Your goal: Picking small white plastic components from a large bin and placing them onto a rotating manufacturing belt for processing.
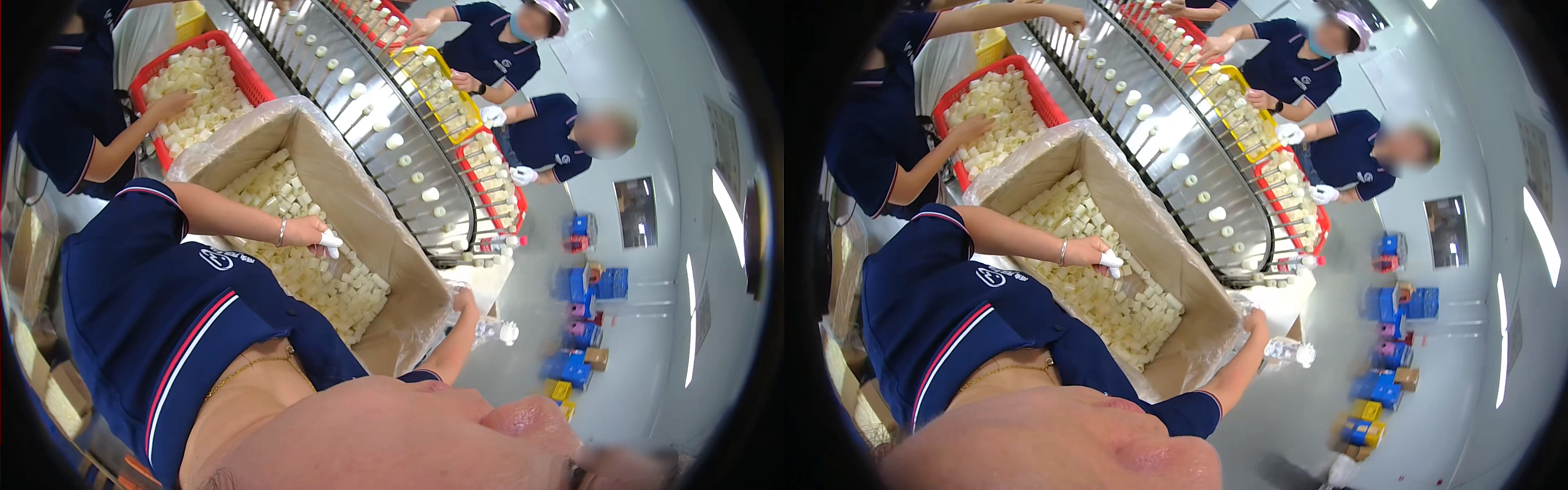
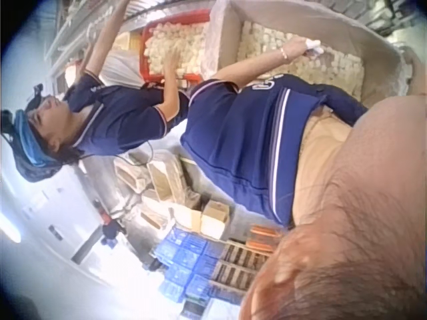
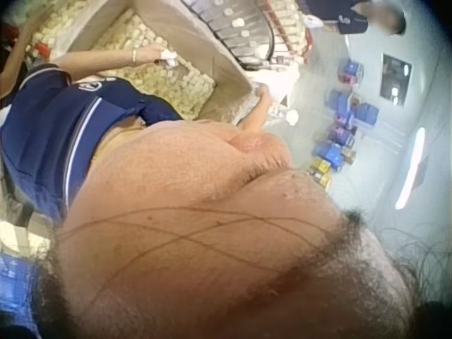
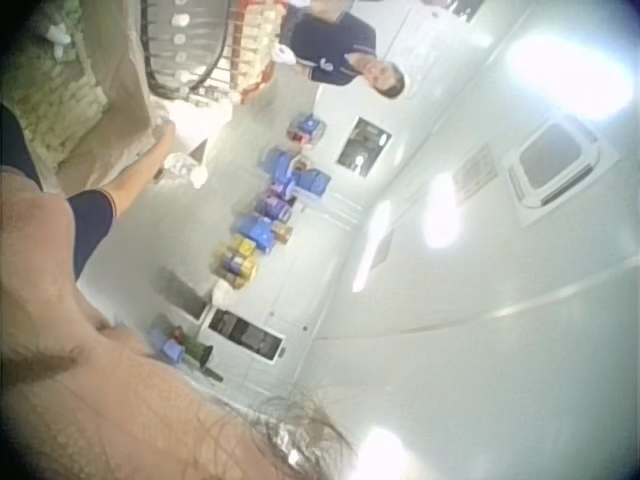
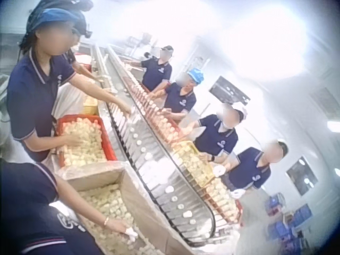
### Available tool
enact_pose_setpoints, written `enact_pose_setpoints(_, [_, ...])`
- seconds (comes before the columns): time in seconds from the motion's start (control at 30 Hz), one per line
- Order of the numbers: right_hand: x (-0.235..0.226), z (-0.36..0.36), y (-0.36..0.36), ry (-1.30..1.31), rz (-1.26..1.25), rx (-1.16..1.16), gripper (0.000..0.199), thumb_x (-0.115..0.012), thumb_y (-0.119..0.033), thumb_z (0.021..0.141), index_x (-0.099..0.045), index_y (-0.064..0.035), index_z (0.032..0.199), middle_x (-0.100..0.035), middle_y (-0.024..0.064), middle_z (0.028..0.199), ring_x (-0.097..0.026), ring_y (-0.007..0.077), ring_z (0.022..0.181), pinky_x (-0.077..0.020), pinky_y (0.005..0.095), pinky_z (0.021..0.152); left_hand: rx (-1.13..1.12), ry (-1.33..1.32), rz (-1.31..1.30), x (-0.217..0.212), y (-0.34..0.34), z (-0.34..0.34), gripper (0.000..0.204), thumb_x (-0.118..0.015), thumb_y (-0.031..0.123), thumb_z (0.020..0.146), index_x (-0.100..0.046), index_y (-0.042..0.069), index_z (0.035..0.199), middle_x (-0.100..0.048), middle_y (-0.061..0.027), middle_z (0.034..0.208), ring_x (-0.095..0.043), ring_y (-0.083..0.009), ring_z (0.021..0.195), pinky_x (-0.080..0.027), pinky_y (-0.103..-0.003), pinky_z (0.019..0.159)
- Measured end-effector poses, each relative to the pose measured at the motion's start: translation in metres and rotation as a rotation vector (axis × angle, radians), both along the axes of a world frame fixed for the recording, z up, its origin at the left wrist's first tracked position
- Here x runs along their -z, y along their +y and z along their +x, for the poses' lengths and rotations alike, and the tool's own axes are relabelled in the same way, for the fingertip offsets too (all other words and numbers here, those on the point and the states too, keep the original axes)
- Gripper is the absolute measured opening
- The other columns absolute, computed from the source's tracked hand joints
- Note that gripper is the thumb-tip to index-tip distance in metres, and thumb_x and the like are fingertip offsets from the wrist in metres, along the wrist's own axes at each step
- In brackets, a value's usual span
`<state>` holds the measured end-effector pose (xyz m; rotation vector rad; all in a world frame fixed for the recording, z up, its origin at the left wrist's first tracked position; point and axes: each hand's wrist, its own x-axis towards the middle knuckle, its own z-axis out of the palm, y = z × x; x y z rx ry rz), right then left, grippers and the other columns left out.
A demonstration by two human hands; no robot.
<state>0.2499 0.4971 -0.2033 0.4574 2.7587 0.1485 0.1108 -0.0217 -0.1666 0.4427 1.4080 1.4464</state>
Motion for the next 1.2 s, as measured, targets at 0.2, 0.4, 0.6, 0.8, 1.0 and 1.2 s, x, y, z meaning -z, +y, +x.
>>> enact_pose_setpoints(0.2, [0.031, -0.002, 0.002, 0.095, -0.244, 0.323, 0.026, -0.055, -0.012, 0.071, -0.064, 0.0034, 0.09, -0.062, 0.0256, 0.089, -0.061, 0.0383, 0.086, -0.0479, 0.0414, 0.077, -0.034, 0.019, 0.002, 0.003, -0.001, -0.011, 0.026, -0.059, 0.029, 0.088, -0.07, 0.005, 0.089, -0.065, 0.0015, 0.077, -0.054, -0.0044, 0.065, -0.044, -0.02, 0.06])
enact_pose_setpoints(0.4, [0.01, 0.001, 0.0, 0.093, -0.193, 0.195, 0.021, -0.057, -0.014, 0.069, -0.066, 0.0022, 0.079, -0.063, 0.0252, 0.084, -0.062, 0.0375, 0.083, -0.0488, 0.0406, 0.074, -0.018, 0.013, -0.001, 0.005, -0.002, -0.013, 0.024, -0.058, 0.026, 0.088, -0.068, 0.004, 0.094, -0.065, 0.0004, 0.082, -0.054, -0.004, 0.068, -0.044, -0.02, 0.061])
enact_pose_setpoints(0.6, [-0.025, 0.014, -0.027, 0.183, 0.005, 0.122, 0.023, -0.057, -0.019, 0.075, -0.063, 0.0029, 0.074, -0.062, 0.024, 0.08, -0.059, 0.0406, 0.077, -0.0474, 0.045, 0.072, -0.004, -0.021, 0.024, 0.001, -0.002, -0.008, 0.025, -0.056, 0.024, 0.09, -0.067, 0.003, 0.094, -0.064, -0.0005, 0.081, -0.054, -0.0049, 0.067, -0.045, -0.02, 0.061])
enact_pose_setpoints(0.8, [-0.097, 0.016, -0.115, 0.544, 0.349, 0.422, 0.023, -0.053, -0.024, 0.084, -0.062, -0.0035, 0.079, -0.063, 0.0195, 0.077, -0.061, 0.0367, 0.075, -0.0469, 0.0453, 0.065, -0.147, -0.401, 0.118, -0.004, -0.001, -0.01, 0.038, -0.044, 0.034, 0.095, -0.06, 0.0, 0.104, -0.062, -0.0067, 0.086, -0.061, -0.0146, 0.073, -0.051, -0.028, 0.067])
enact_pose_setpoints(1.0, [-0.11, -0.01, -0.315, 0.782, -0.159, -0.205, 0.015, -0.06, -0.018, 0.079, -0.06, -0.0048, 0.072, -0.059, 0.0141, 0.067, -0.059, 0.0324, 0.058, -0.0463, 0.0413, 0.053, -0.14, -0.664, 0.187, -0.002, 0.001, -0.001, 0.051, -0.033, 0.044, 0.096, -0.052, 0.001, 0.113, -0.06, -0.0131, 0.103, -0.061, -0.0248, 0.095, -0.051, -0.036, 0.082])
enact_pose_setpoints(1.2, [-0.092, -0.04, -0.412, 0.491, -0.194, -0.363, 0.018, -0.066, -0.02, 0.076, -0.062, -0.0024, 0.081, -0.06, 0.0155, 0.07, -0.06, 0.0335, 0.06, -0.048, 0.0402, 0.055, -0.141, -0.741, 0.244, 0.006, -0.006, 0.002, 0.043, -0.034, 0.04, 0.096, -0.053, 0.004, 0.111, -0.062, -0.0096, 0.099, -0.063, -0.0214, 0.085, -0.053, -0.033, 0.075])
